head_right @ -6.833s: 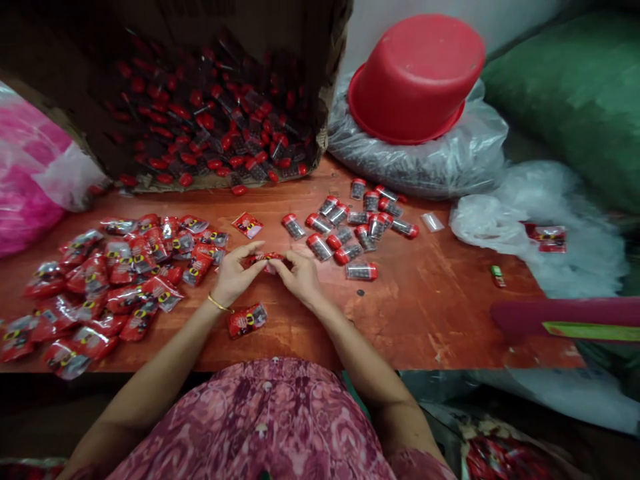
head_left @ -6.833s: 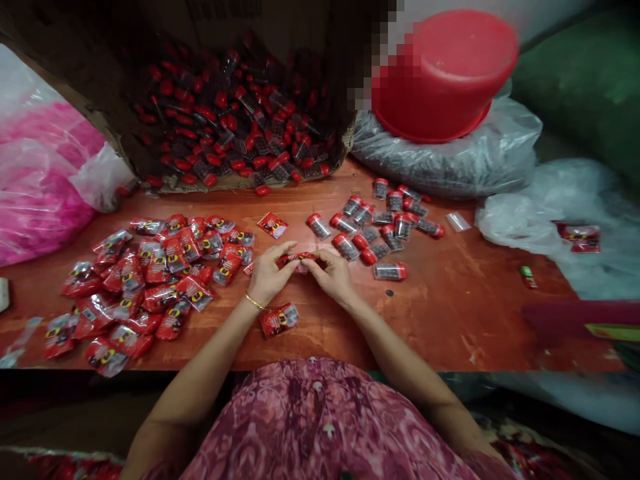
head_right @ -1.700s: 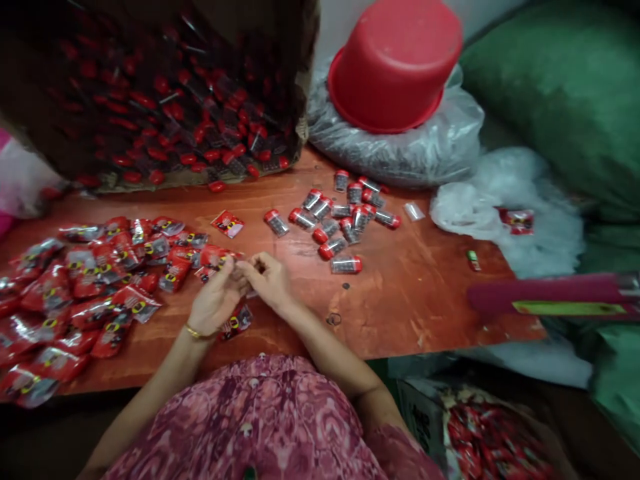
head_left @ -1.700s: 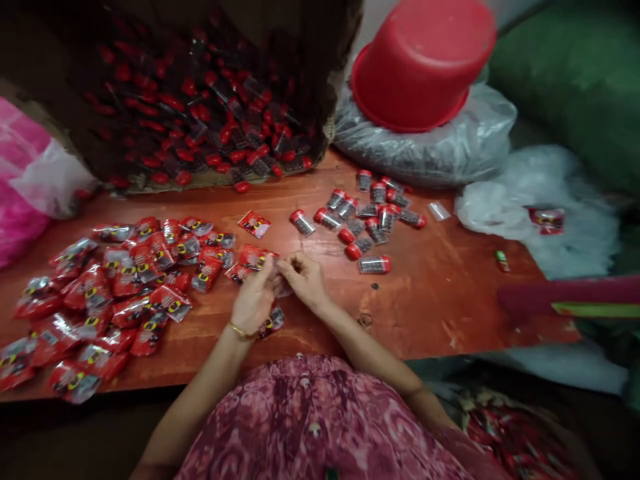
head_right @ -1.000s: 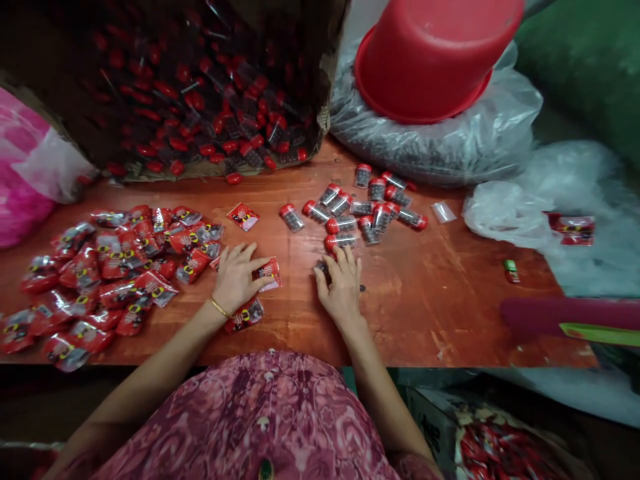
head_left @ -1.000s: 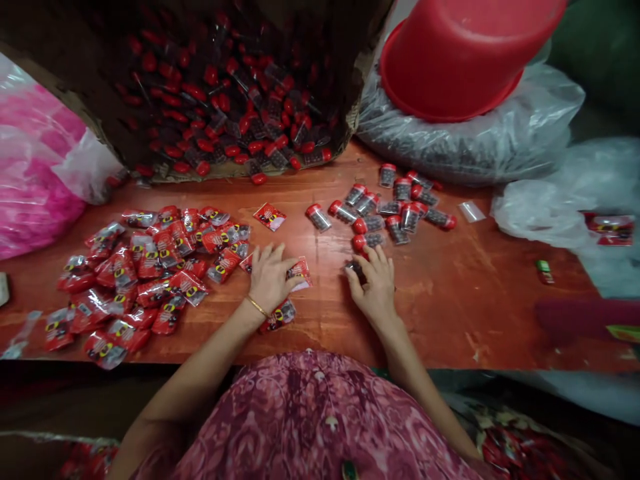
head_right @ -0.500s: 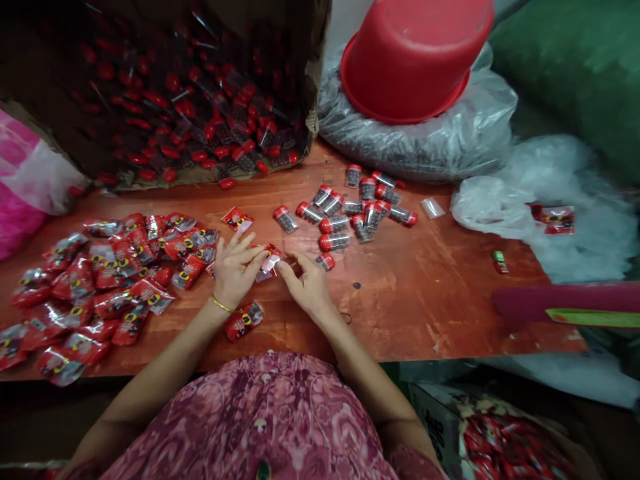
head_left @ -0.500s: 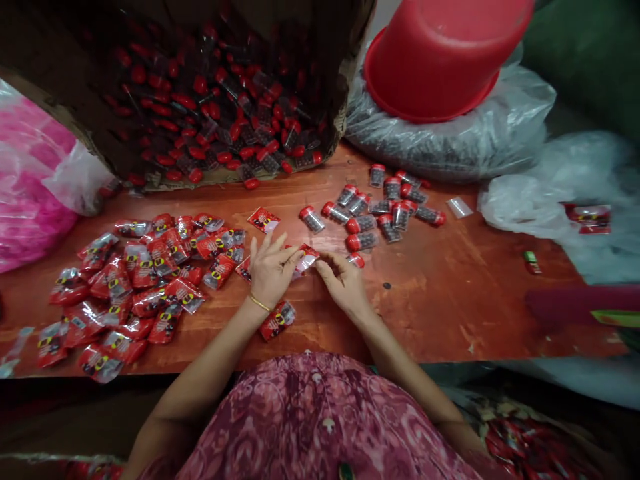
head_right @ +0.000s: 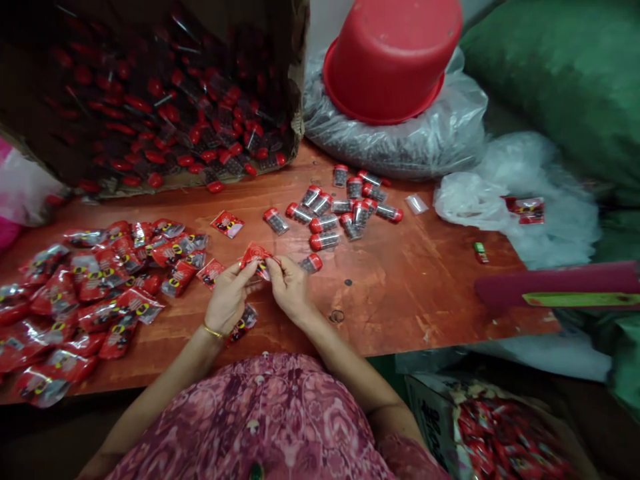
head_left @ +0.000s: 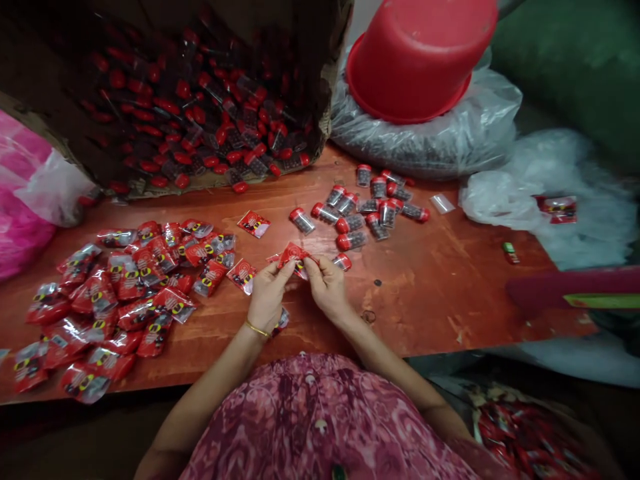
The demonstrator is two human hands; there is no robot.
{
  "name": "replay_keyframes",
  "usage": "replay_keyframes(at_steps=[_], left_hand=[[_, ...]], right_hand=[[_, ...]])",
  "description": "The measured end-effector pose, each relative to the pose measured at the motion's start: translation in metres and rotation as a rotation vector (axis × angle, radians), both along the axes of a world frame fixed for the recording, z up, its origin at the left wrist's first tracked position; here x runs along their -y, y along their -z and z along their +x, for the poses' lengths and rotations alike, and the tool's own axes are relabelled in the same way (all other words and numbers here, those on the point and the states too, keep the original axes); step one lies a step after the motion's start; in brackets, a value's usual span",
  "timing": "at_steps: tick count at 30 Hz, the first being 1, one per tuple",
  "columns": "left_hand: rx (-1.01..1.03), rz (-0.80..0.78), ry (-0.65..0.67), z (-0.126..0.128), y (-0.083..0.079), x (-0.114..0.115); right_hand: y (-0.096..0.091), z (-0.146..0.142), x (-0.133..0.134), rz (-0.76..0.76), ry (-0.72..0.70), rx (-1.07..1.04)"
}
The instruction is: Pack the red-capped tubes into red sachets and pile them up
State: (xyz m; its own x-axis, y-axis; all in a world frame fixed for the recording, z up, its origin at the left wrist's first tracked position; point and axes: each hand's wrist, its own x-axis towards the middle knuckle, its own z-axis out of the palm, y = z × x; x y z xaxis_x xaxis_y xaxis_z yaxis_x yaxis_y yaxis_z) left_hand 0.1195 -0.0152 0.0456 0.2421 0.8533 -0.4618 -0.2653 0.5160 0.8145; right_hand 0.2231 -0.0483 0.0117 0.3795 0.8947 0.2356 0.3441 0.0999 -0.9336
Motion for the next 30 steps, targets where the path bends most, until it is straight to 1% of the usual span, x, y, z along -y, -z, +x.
replay_keyframes(at_steps=[2, 3, 4, 6, 7, 8, 9, 10, 12, 13, 15, 17, 19, 21, 23, 24, 26, 28, 30], left_hand=[[-0.004, -0.021, -0.045, -0.004, 0.000, -0.002], [-0.013, -0.027, -0.063, -0.006, 0.000, -0.004], [-0.022, -0.031, -0.080, -0.009, -0.001, -0.007], [-0.033, -0.035, -0.109, -0.014, -0.002, -0.011], [-0.032, -0.038, -0.111, -0.015, -0.002, -0.013], [-0.027, -0.040, -0.105, -0.016, -0.003, -0.014], [-0.020, -0.042, -0.088, -0.016, -0.004, -0.014], [-0.013, -0.046, -0.069, -0.015, -0.004, -0.014], [-0.006, -0.057, -0.037, -0.012, -0.004, -0.013], [-0.008, -0.060, -0.028, -0.010, -0.003, -0.012], [-0.016, -0.063, -0.017, -0.006, -0.002, -0.010], [-0.018, -0.060, -0.010, -0.004, 0.000, -0.009], [-0.009, -0.060, 0.004, -0.004, 0.000, -0.008], [0.000, -0.065, 0.020, -0.005, 0.000, -0.007], [0.006, -0.070, 0.024, -0.007, 0.000, -0.007], [0.008, -0.071, 0.023, -0.007, -0.001, -0.007], [0.016, -0.072, 0.024, -0.008, -0.001, -0.007], [0.029, -0.075, 0.036, -0.007, -0.003, -0.007], [0.041, -0.074, 0.057, -0.005, -0.004, -0.006]], right_hand=[[0.000, 0.002, 0.003, -0.023, -0.032, 0.129], [0.000, 0.005, 0.005, -0.053, -0.015, 0.241], [0.000, 0.010, 0.008, -0.103, 0.027, 0.370], [0.002, 0.024, 0.015, -0.250, 0.151, 0.616], [0.003, 0.031, 0.020, -0.323, 0.198, 0.708], [0.006, 0.038, 0.025, -0.377, 0.216, 0.773], [0.008, 0.044, 0.031, -0.402, 0.200, 0.812], [0.011, 0.049, 0.037, -0.396, 0.159, 0.828], [0.015, 0.057, 0.048, -0.322, 0.082, 0.815], [0.017, 0.059, 0.052, -0.285, 0.083, 0.805], [0.020, 0.060, 0.056, -0.276, 0.175, 0.811], [0.022, 0.058, 0.055, -0.361, 0.291, 0.849], [0.023, 0.054, 0.051, -0.455, 0.342, 0.872], [0.023, 0.053, 0.046, -0.480, 0.327, 0.847], [0.022, 0.053, 0.044, -0.444, 0.287, 0.753], [0.021, 0.054, 0.044, -0.414, 0.255, 0.668], [0.016, 0.056, 0.047, -0.337, 0.175, 0.425], [0.006, 0.056, 0.053, -0.261, 0.078, 0.169], [-0.007, 0.055, 0.058, -0.212, 0.002, 0.014]])
